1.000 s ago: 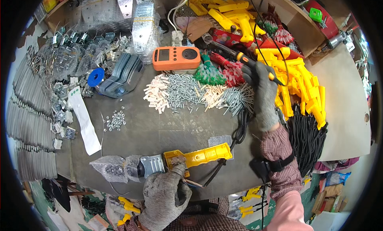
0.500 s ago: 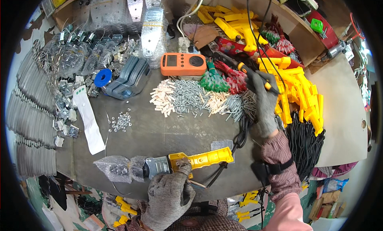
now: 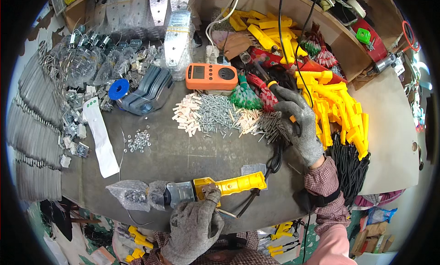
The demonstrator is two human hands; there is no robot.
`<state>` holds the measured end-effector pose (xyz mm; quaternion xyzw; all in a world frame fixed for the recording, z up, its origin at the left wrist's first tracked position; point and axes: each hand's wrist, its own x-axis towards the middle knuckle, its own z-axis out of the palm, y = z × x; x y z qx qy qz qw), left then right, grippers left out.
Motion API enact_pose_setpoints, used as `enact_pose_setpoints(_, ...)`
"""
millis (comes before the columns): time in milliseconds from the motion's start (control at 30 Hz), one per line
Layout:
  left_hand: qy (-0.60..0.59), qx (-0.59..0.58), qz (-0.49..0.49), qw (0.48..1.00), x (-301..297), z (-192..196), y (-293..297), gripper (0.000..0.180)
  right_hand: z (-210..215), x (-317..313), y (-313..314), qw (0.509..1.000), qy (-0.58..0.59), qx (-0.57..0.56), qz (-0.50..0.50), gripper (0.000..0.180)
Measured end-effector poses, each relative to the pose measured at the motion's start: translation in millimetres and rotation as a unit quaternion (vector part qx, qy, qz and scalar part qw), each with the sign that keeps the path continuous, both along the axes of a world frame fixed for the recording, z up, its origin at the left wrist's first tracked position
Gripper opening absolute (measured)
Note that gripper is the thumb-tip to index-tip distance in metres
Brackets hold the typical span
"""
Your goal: Soldering wires to a component and assembling a yellow plastic housing.
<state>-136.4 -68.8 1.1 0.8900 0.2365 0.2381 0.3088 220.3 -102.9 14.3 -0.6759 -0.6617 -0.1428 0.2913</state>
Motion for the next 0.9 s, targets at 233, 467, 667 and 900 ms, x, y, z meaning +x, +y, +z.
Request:
enact_pose_setpoints(233,0.022,0.009,0.0,1.0,0.6,5.2,-1.5,0.065,24.0,-11.2,8.4,0.983,-0.072,-0.16,0.05,0.035)
enact_pose_setpoints(467,0.011,-0.005,-0.016,1.0,0.5,3.1,1.6,0.068,21.6,-7.3,-4.0,0.994,-0.055,-0.092,0.022,0.036)
enact_pose_setpoints(667,0.031,-0.006,-0.004,0.999,2.3,9.6,-1.0,0.062,-5.4,19.3,85.0,0.997,-0.047,-0.064,-0.004,0.039)
enact_pose_setpoints(900,0.06,-0.016,-0.027,0.998,-2.2,12.0,0.3,0.04,30.5,-67.5,7.9,0.985,-0.051,-0.12,-0.111,0.054)
